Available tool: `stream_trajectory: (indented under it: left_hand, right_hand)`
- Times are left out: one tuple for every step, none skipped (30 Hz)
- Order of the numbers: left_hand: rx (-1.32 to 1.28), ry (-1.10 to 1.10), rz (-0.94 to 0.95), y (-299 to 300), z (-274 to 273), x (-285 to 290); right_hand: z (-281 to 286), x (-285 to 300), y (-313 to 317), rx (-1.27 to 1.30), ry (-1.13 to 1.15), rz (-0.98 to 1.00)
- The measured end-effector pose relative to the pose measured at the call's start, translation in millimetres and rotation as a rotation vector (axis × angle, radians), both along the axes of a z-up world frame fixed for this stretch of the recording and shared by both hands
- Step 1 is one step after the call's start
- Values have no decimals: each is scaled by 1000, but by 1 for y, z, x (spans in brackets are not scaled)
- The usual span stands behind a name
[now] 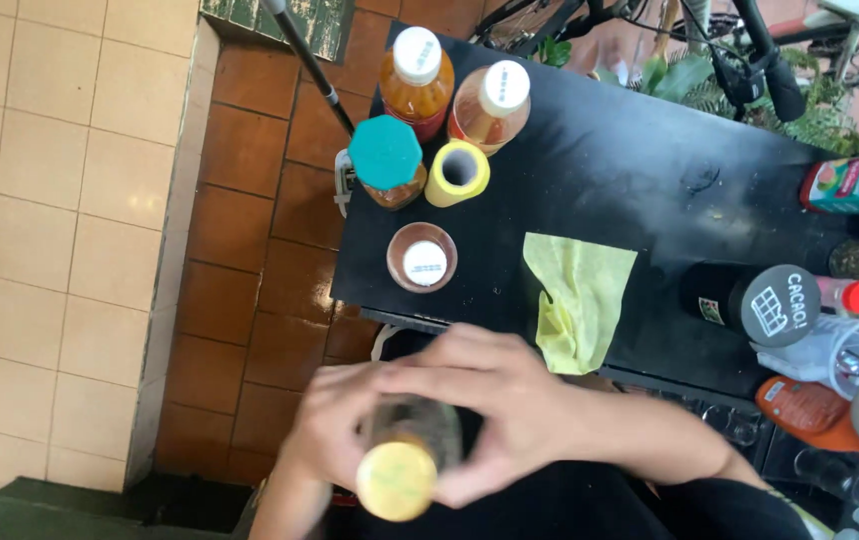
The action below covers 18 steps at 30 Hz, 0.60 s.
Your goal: Cleaning a coffee shop counter by wiping down syrup bottles and the counter surface.
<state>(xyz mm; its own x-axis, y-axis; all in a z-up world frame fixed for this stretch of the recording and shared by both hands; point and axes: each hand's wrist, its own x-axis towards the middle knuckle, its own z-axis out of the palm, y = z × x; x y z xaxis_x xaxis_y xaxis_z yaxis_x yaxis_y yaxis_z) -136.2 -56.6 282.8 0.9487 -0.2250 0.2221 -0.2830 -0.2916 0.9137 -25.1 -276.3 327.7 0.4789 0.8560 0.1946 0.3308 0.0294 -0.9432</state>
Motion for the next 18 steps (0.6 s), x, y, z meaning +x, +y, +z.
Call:
stream_trajectory:
  left_hand:
    - [13,18,71,13,-10,-8]
    - [29,29,141,27,-21,-12]
    - [31,14,149,35,-29,-10]
    - [45,45,236,40,-36,-15]
    - [59,77,323,44,-42,-19]
    - [67,72,321,48,-52,-17]
    - [87,103,449,52,-61,-15]
    - [101,138,571,53,-71,-13]
    - [103,137,564,55,-89,-7]
    - [35,126,605,56,-105,-3]
    - [-34,115,646,57,-122,0]
    - [-31,118,639,57,-140,5]
    - [-80,91,634,56,-158,10]
    - [-131,62,625,56,-175,17]
    - [-129,62,613,54,-180,23]
    - [-192,76,611,50,-185,30]
    - [-254,91,609,45,-190,36]
    - [-260,94,583,44,-195,39]
  right_hand:
    - [-4,-4,9,-22,-22,-2]
    - [-8,-6,19,-39,-53,-5]
    - [-9,-3,22,-36,-67,2]
    - [-9,-7,22,-28,-46,-7]
    - [-8,-11,22,-19,-25,-16]
    - [-22,-13,12,-11,-29,-19]
    - [-36,-16,3,-76,28,-16]
    - [-48,-20,-9,-149,89,-18]
    - [-57,-21,-19,-147,89,-25]
    - [-65,-23,-29,-195,244,-14]
    - [-73,-26,-40,-241,399,0]
    - [-78,-28,-44,-239,404,-7]
    - [-83,-31,-49,-312,407,-67]
    - [-88,-33,-53,-384,407,-131]
    - [-91,-36,-54,-381,410,-142]
    - [-92,-40,-57,-421,419,-194]
    - [-94,-43,-61,-461,428,-246]
    - [-97,-47,-62,-462,432,-272]
